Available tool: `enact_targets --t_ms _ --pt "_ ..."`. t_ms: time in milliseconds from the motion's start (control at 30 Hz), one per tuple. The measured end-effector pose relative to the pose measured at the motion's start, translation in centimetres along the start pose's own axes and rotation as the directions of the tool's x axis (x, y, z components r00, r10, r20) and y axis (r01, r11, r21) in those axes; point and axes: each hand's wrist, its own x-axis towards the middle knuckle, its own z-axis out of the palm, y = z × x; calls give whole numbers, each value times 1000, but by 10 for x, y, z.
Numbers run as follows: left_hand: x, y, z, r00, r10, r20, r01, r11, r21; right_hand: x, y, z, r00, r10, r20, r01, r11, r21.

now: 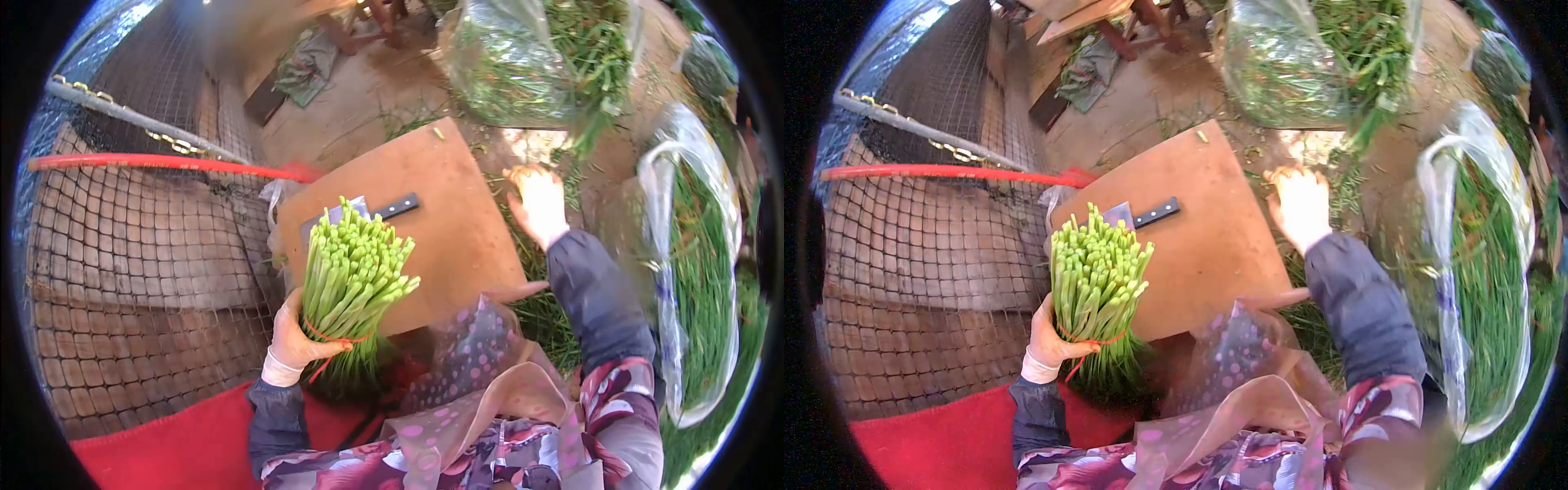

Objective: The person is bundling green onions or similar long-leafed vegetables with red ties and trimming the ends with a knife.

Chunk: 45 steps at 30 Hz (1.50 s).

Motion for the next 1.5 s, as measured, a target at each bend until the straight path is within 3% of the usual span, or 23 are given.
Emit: enact_targets --t_ms 67,167,233,267,400,467,567,600,633,767,867,933,967,1067,1133,1167,1200,1233,1267,1367,1400,1467,1500 --pt "-1 22 13 995 63 72 -62 998 -19 -28 -19 -30 913 150 379 -381 647 661" --pt "-18 64 38 961 177 214 -174 984 -35 -49 -60 -88 922 1 386 -384 -97 918" --pt "-28 88 58 903 276 330 -279 959 -39 -61 -85 -113 914 -68 400 -400 24 916" --pt "-32 95 67 881 301 365 -305 951 -49 -72 -97 -135 936 -69 345 -307 318 897" --pt "-50 137 95 791 433 431 -434 895 -103 -142 -108 -212 989 145 -33 60 -185 981" --pt "-54 135 97 802 310 510 -233 949 -211 -208 -87 -245 919 317 -234 345 -363 866" --pt "-71 176 109 839 442 316 -290 856 -427 -295 -82 -245 892 431 138 -57 -195 979" --pt "-57 174 105 812 500 301 -324 816 -479 -299 -34 -163 936 197 290 -144 -537 831" --pt "-46 188 96 812 472 342 -350 864 -361 -326 -75 -182 892 204 403 -312 -368 876" --pt "-76 288 133 587 663 465 -567 747 -349 -347 -125 -163 883 196 426 -282 -505 816" --pt "-102 332 173 579 640 506 -605 753 -259 -368 -118 -167 892 370 261 -221 -147 964" --pt "-109 344 194 440 746 500 -773 598 -212 -380 -90 -162 988 58 146 -102 -468 878" --pt "-113 349 207 415 739 531 -757 605 -249 -376 -71 -144 924 -378 -54 -199 -598 777" --pt "-128 351 242 330 719 611 -682 630 -373 -411 -127 -179 958 -250 -141 -84 -715 694" --pt "-138 351 273 342 553 760 -416 814 -405 -418 -136 -192 958 -150 -244 27 -801 598" --pt "-147 357 290 366 188 911 125 961 -248 -424 -134 -192 966 -104 -235 67 -781 620" --pt "-157 362 314 264 -34 964 333 941 -58 -429 -130 -190 975 -47 -217 110 -747 656" --pt "-176 365 320 92 484 870 -474 790 -389 -437 -126 -188 982 5 -190 138 -703 697" --pt "-193 365 324 -394 647 652 -854 3 -520 -443 -125 -183 985 68 -161 167 -649 743" --pt "-196 355 339 -294 676 676 -777 243 -581 -467 -112 -173 967 248 -54 154 -405 901" --pt "-193 345 342 57 523 851 -464 768 -441 -474 -108 -173 954 301 -11 113 -324 939" --pt "-131 343 343 -334 628 702 -819 175 -546 -512 -134 -222 927 350 135 -30 -288 957" --pt "-129 341 338 -324 639 698 -824 172 -540 -524 -141 -228 896 435 88 8 -214 977"
